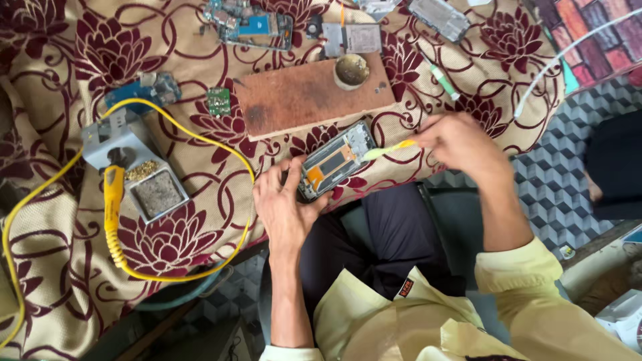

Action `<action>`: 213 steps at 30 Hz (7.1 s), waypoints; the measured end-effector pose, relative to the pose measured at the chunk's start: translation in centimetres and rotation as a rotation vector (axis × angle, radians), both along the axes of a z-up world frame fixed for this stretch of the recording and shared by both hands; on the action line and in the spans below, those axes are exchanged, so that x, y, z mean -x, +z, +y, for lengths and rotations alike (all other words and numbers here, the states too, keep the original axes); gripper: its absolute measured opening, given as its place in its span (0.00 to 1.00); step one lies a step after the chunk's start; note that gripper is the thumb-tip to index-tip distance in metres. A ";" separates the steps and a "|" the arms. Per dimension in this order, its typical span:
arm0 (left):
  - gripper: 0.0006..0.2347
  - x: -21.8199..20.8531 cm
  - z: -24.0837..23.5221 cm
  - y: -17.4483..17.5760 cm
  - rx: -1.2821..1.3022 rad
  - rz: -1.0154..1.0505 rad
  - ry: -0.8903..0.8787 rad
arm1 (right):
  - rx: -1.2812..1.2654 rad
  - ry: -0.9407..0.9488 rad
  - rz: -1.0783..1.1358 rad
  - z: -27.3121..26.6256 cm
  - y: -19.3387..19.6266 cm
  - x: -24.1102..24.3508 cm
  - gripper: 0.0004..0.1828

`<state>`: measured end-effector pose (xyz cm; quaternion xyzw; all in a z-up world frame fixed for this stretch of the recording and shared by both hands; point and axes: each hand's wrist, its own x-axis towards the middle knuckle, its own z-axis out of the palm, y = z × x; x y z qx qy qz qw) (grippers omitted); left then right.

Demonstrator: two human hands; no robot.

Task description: The person cleans the interior of a disassembled smartphone using a small brush and a toothbrush. They repeatedly scrub the frame and internal components, then wipe the surface with a cloth.

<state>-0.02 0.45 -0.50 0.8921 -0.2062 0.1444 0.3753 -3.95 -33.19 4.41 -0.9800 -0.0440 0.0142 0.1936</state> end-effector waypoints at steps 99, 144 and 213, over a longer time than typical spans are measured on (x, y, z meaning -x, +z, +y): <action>0.35 0.0 0.1 1.4 -0.028 0.066 -0.009 | -0.165 -0.610 -0.654 2.1 -5.1 -4.0 0.08; 0.27 -0.6 0.3 0.0 -0.073 -0.025 -0.052 | -0.424 -0.254 -0.038 7.1 -2.5 -1.5 0.13; 0.24 -0.6 -0.1 0.2 -0.070 0.089 -0.013 | -0.562 0.035 -0.339 5.4 -5.5 -3.1 0.12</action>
